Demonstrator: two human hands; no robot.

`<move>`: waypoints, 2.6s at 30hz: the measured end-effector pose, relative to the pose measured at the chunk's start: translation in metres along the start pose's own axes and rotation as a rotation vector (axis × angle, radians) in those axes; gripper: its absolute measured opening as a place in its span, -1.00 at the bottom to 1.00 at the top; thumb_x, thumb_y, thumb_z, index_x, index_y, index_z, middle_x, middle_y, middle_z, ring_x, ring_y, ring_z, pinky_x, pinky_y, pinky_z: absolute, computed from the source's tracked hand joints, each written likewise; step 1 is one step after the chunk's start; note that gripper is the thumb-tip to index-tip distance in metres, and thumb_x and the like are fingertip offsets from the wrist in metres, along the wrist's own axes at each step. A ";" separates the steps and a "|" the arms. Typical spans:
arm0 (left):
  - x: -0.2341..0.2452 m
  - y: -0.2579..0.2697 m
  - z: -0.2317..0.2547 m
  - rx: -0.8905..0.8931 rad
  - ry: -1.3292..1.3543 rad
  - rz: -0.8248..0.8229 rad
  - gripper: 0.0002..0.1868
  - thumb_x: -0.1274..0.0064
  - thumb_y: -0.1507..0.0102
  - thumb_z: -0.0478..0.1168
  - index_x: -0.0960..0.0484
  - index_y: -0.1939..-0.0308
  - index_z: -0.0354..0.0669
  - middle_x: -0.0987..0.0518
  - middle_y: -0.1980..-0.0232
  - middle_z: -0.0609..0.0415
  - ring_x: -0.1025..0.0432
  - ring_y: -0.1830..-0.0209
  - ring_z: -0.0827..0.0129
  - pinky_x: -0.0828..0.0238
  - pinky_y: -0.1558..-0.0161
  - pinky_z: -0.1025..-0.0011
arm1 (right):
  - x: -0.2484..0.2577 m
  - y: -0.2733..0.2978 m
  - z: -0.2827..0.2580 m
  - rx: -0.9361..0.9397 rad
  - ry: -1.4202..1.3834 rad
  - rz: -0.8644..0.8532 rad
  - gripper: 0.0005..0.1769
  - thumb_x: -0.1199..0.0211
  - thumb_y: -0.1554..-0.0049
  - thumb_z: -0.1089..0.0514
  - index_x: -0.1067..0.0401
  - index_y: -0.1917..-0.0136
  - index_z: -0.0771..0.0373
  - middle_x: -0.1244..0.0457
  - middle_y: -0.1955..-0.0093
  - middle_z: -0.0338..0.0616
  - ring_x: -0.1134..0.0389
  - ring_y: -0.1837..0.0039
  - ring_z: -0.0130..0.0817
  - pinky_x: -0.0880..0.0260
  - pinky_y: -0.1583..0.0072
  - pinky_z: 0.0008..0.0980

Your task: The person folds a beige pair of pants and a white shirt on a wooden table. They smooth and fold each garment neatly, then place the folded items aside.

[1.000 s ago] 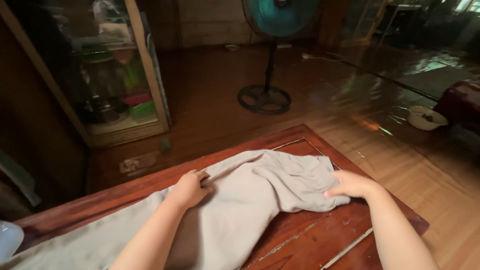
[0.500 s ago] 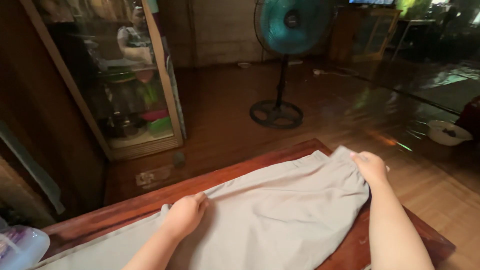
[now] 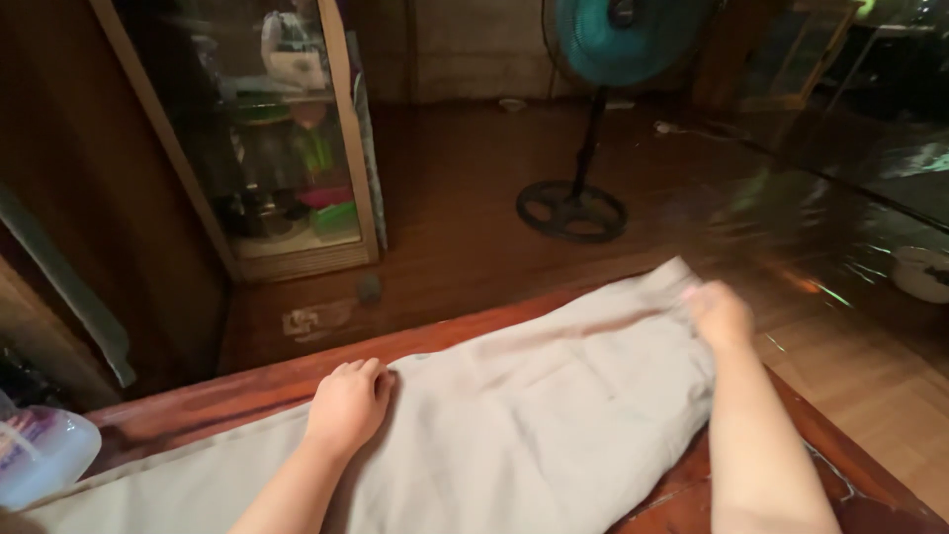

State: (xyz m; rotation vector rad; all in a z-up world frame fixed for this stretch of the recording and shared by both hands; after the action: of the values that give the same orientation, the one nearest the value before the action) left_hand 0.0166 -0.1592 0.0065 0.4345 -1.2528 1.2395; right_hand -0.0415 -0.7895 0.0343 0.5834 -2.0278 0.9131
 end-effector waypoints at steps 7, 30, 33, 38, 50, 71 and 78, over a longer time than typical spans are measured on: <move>0.002 0.006 -0.004 0.033 -0.029 -0.094 -0.85 0.15 -0.31 -0.14 -0.50 0.25 -0.05 -0.58 0.20 0.01 -0.44 0.14 0.02 -0.40 0.09 0.09 | 0.034 0.047 -0.059 -0.097 0.364 -0.305 -0.23 -0.05 -0.05 -0.63 -0.50 -0.24 -0.13 -0.41 -0.27 0.00 -0.38 -0.35 0.05 -0.27 -0.29 0.00; 0.023 -0.004 -0.066 -0.018 -0.058 -0.103 -0.67 0.08 -0.39 0.11 -0.49 0.06 -0.05 -0.63 0.14 -0.11 -0.59 0.08 -0.09 -0.59 0.05 0.01 | -0.099 0.046 -0.122 0.593 0.094 -0.287 -0.69 -0.01 -0.33 -0.25 -0.54 -0.09 -0.23 -0.37 -0.13 -0.44 -0.36 -0.34 -0.13 -0.45 -0.31 0.01; 0.020 -0.003 -0.064 -0.056 -0.197 -0.037 -0.65 0.13 -0.39 0.13 -0.56 0.17 -0.03 -0.62 0.15 0.03 -0.57 0.03 0.07 -0.56 0.04 0.11 | -0.102 0.046 -0.127 0.518 0.429 -0.168 -0.67 0.13 -0.36 -0.36 -0.44 -0.15 -0.42 -0.30 -0.21 -0.61 -0.26 -0.45 -0.29 -0.28 -0.41 0.02; 0.063 0.039 -0.082 0.105 -0.299 -0.204 -0.65 0.21 -0.23 -0.03 -0.51 0.00 -0.04 -0.53 -0.08 -0.03 -0.38 -0.13 -0.09 -0.36 -0.02 -0.13 | -0.006 0.113 -0.193 0.344 0.391 -0.269 -0.52 0.07 -0.20 -0.36 -0.24 -0.32 -0.25 -0.11 -0.40 -0.38 -0.14 -0.47 -0.10 -0.22 -0.40 0.04; 0.077 0.036 -0.185 -0.173 -0.082 0.118 -0.84 0.09 -0.29 -0.09 -0.53 0.32 0.00 -0.56 0.24 -0.01 -0.41 0.23 0.02 -0.31 0.10 0.03 | 0.022 0.152 -0.222 -0.131 0.271 -0.725 0.13 0.16 0.02 -0.74 0.45 -0.67 -0.50 0.64 -0.78 -0.56 0.68 -0.76 0.13 0.56 -0.52 0.51; 0.036 0.133 0.121 -0.796 -0.162 -0.360 -0.57 -0.01 -0.25 -0.27 -0.47 -0.21 -0.12 -0.50 -0.03 -0.02 -0.42 0.08 0.05 -0.47 0.31 0.09 | 0.016 0.152 -0.216 0.076 0.258 -0.684 -0.03 0.24 -0.14 -0.58 0.36 -0.70 -0.35 0.55 -0.78 -0.45 0.66 -0.75 0.05 0.63 -0.56 0.42; 0.059 0.157 0.044 -0.701 -0.408 -0.215 -0.33 0.00 -0.18 -0.21 -0.36 -0.41 -0.15 -0.59 0.26 -0.07 -0.51 0.47 0.11 -0.45 0.62 0.26 | -0.030 0.150 -0.217 0.866 0.310 0.048 -0.46 -0.35 0.04 -0.07 -0.46 -0.23 -0.04 -0.24 -0.45 -0.27 -0.24 -0.46 -0.03 -0.35 -0.29 0.05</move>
State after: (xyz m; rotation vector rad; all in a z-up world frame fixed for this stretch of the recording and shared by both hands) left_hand -0.1503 -0.1136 0.0170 0.2949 -1.8323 0.4794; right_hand -0.0183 -0.5251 0.0381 0.7796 -1.3114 1.7988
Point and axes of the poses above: each hand's wrist, its own y-axis away from the middle knuckle, its own x-axis out of the back of the hand, z = x × y, the point moved 3 cm from there along -y, towards the middle knuckle
